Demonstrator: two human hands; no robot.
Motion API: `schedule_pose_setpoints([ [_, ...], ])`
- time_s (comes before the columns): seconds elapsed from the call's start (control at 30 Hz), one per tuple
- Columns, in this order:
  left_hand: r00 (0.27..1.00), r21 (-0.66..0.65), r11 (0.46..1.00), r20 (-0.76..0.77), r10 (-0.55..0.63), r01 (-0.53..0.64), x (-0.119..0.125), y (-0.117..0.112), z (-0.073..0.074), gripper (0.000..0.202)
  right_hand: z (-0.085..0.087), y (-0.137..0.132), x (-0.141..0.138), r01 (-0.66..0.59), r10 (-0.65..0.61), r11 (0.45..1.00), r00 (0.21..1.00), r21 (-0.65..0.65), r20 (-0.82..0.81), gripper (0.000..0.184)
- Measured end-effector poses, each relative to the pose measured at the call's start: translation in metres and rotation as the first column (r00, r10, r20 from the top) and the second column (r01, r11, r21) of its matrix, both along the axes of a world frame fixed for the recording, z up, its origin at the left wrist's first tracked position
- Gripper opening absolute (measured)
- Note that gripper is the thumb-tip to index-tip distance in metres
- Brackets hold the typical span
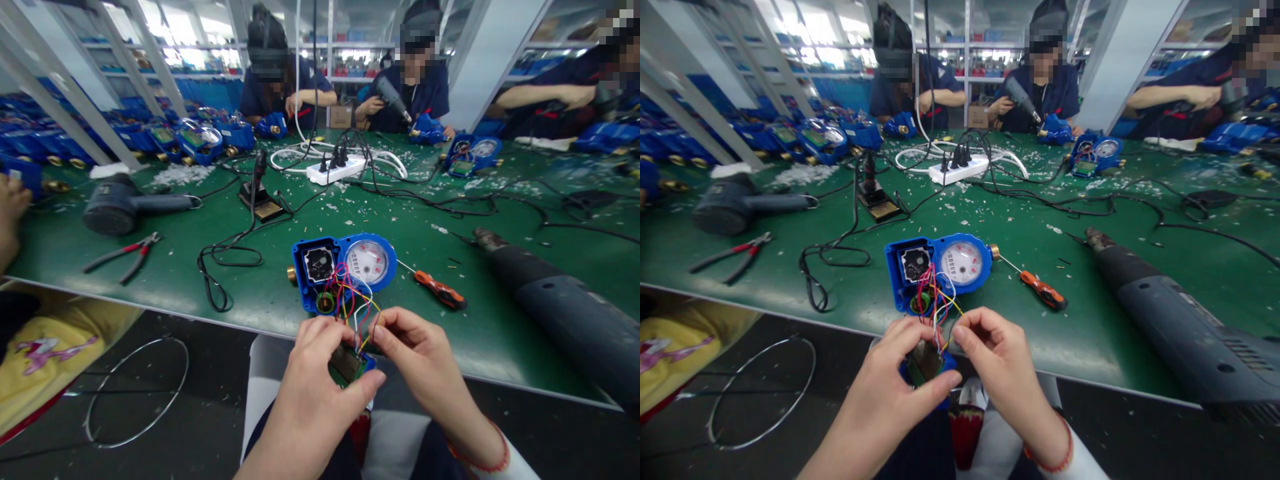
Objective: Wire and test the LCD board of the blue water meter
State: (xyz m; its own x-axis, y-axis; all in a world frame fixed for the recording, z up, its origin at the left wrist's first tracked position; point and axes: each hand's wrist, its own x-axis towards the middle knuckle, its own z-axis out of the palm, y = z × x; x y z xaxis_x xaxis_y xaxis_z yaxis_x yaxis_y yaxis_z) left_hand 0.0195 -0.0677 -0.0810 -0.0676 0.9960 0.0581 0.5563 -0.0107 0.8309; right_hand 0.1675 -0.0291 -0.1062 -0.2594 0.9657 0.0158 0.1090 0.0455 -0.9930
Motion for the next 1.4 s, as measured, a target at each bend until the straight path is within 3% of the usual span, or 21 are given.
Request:
schedule_pose_setpoints([
  [0.07, 1.000, 0.023, 1.000, -0.011, 0.007, -0.007, 0.001, -0.001, -0.001, 0.022, -0.003, 0.002, 0.000, 0.043, -0.060, 0.990, 0.990, 0.131, 0.124, 0.027],
  [0.13, 0.999, 0.040, 0.999, -0.028, 0.018, -0.016, 0.001, -0.002, -0.002, 0.021, -0.007, 0.005, 0.003, 0.161, -0.223, 0.948, 0.952, 0.275, 0.209, 0.030],
  [0.23, 0.997, 0.049, 0.998, -0.058, 0.041, -0.038, 0.001, -0.003, -0.003, 0.019, -0.011, 0.007, 0.008, 0.343, -0.404, 0.891, 0.899, 0.298, 0.171, 0.038],
  [0.3, 0.996, 0.055, 0.997, -0.070, 0.060, -0.057, 0.002, -0.004, -0.004, 0.020, -0.009, 0.005, 0.007, 0.265, -0.293, 0.944, 0.948, 0.198, 0.127, 0.038],
  [0.37, 0.995, 0.070, 0.995, -0.067, 0.079, -0.075, 0.003, -0.004, -0.003, 0.019, -0.004, -0.003, 0.003, 0.055, -0.057, 0.997, 0.998, 0.061, 0.040, 0.028],
  [0.43, 0.994, 0.086, 0.993, -0.059, 0.089, -0.084, 0.004, -0.004, -0.002, 0.018, 0.000, -0.012, -0.001, -0.141, 0.133, 0.987, 0.985, -0.071, -0.113, 0.024],
  [0.53, 0.993, 0.077, 0.992, -0.048, 0.109, -0.105, 0.006, -0.004, 0.000, 0.018, 0.001, -0.024, -0.006, -0.309, 0.251, 0.935, 0.923, -0.175, -0.292, 0.033],
  [0.63, 0.991, 0.053, 0.991, -0.034, 0.127, -0.125, 0.007, -0.003, -0.001, 0.014, -0.001, -0.027, -0.007, -0.340, 0.248, 0.911, 0.903, -0.231, -0.350, 0.042],
  [0.77, 0.996, 0.031, 0.996, 0.008, 0.089, -0.089, 0.006, -0.003, 0.000, 0.004, -0.005, -0.025, -0.009, -0.301, 0.186, 0.924, 0.894, -0.238, -0.407, 0.044],
  [0.9, 0.996, 0.041, 0.997, 0.064, 0.062, -0.065, 0.003, -0.004, 0.005, 0.020, -0.004, -0.024, -0.013, -0.317, 0.171, 0.913, 0.869, -0.256, -0.464, 0.048],
  [1.03, 0.987, 0.006, 1.000, 0.159, -0.001, 0.000, -0.002, -0.004, 0.011, 0.024, -0.001, -0.023, -0.014, -0.199, 0.089, 0.952, 0.906, -0.233, -0.414, 0.040],
  [1.13, 0.978, -0.025, 0.999, 0.204, -0.032, 0.038, -0.007, -0.001, 0.012, 0.026, 0.001, -0.020, -0.014, -0.151, 0.025, 0.948, 0.913, -0.281, -0.408, 0.041],
  [1.4, 0.996, -0.020, 1.000, 0.089, -0.015, 0.017, -0.010, 0.015, 0.014, 0.015, 0.001, -0.014, -0.015, -0.230, 0.014, 0.903, 0.860, -0.363, -0.510, 0.053],
])
